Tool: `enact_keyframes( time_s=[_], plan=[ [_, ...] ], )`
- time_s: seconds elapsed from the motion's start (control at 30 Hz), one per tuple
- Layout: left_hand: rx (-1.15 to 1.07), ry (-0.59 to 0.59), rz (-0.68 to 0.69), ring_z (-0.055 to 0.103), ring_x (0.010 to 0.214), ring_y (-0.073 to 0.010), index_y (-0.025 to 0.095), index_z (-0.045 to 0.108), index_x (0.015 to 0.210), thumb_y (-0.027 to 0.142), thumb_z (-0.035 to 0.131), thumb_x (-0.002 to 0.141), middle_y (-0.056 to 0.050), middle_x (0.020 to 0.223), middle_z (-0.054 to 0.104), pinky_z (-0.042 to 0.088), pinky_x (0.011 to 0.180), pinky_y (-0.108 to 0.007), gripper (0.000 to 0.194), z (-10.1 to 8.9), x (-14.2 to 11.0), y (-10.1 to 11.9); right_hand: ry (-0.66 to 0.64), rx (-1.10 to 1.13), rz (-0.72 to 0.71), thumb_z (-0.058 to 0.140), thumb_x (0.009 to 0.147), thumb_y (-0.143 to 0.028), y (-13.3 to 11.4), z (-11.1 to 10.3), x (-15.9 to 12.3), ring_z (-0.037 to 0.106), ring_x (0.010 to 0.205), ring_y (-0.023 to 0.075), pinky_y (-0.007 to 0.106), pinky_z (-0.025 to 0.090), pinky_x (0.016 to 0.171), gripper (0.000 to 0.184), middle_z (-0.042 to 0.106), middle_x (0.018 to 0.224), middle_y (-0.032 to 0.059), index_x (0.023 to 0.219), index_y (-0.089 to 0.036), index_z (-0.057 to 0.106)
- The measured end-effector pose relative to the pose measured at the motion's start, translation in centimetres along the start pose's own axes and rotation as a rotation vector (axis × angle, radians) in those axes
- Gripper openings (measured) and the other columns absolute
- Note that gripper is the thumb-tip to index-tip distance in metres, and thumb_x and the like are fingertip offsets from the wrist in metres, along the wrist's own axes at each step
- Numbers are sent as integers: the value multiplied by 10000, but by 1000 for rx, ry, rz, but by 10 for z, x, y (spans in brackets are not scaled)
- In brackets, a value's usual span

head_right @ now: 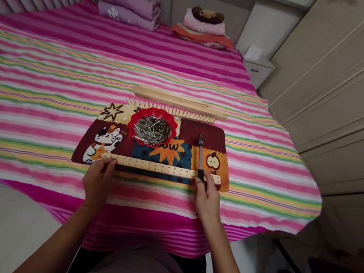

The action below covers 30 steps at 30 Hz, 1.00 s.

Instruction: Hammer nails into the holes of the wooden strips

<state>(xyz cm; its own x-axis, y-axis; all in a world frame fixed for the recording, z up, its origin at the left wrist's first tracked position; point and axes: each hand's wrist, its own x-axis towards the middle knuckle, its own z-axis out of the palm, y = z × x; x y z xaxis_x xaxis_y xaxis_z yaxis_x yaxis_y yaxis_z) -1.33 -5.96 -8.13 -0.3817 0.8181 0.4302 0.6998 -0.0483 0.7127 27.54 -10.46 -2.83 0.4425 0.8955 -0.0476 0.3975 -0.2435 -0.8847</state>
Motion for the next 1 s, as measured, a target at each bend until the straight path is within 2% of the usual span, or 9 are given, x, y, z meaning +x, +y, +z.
enact_keyframes(
  time_s=[0.07,0.17,0.23,0.33,0.43,0.57,0.67,0.8,1.0],
  plan=[
    [-2,5,49,580,764,-161,202,640,834,368,511,870,-26,780,641,443,713,-279,214,1,-1,-2,-145,171,74,543,803,-497,-17,-1,-20,453,440,112,228,373,397,520,534,609,-37,1209,-171,552],
    [-2,18,111,574,749,-157,198,631,824,357,501,883,-26,765,638,439,711,-275,214,2,-2,-4,-488,342,164,516,850,-505,-44,0,-51,375,377,72,196,296,339,534,494,618,-68,1300,-221,467],
    [-4,31,139,574,748,-155,196,627,829,347,496,887,-26,766,639,439,717,-274,208,3,-2,-5,-679,315,119,494,888,-459,-59,5,-65,370,402,62,184,289,375,473,452,595,-78,1299,-226,478],
    [-1,22,148,577,760,-157,196,622,841,332,488,890,-30,778,641,440,718,-277,197,5,-3,-7,-816,195,-38,457,931,-377,-75,19,-74,365,466,63,182,296,441,371,403,579,-80,1270,-236,514],
    [-3,2,136,584,793,-163,197,620,853,316,476,892,-38,793,640,444,732,-284,191,5,-4,-8,-833,93,-163,432,945,-328,-82,34,-72,359,509,72,189,303,477,294,409,597,-71,1196,-231,550],
    [-16,-1,116,584,794,-165,197,610,834,306,479,894,-41,782,629,447,745,-287,181,6,-5,-8,-820,9,-219,433,939,-288,-82,45,-67,367,537,82,202,319,508,248,441,623,-60,1141,-227,564],
    [-18,-1,106,585,804,-170,199,611,837,306,481,893,-45,788,632,448,755,-292,177,6,-5,-6,-779,-34,-277,432,941,-284,-84,43,-69,408,577,95,219,352,552,266,489,666,-45,1172,-235,554],
    [-31,-1,111,582,803,-166,199,613,846,298,472,899,-46,802,636,446,766,-292,180,6,-5,-5,-725,-26,-389,407,958,-312,-89,37,-73,453,610,114,232,373,575,376,498,675,-34,1323,-250,469],
    [-3,11,132,575,780,-163,197,607,830,293,477,898,-41,778,624,443,746,-282,176,6,-6,-6,-773,-59,-294,415,947,-307,-83,39,-72,399,535,96,213,335,503,327,458,617,-51,1237,-227,544]
  ],
)
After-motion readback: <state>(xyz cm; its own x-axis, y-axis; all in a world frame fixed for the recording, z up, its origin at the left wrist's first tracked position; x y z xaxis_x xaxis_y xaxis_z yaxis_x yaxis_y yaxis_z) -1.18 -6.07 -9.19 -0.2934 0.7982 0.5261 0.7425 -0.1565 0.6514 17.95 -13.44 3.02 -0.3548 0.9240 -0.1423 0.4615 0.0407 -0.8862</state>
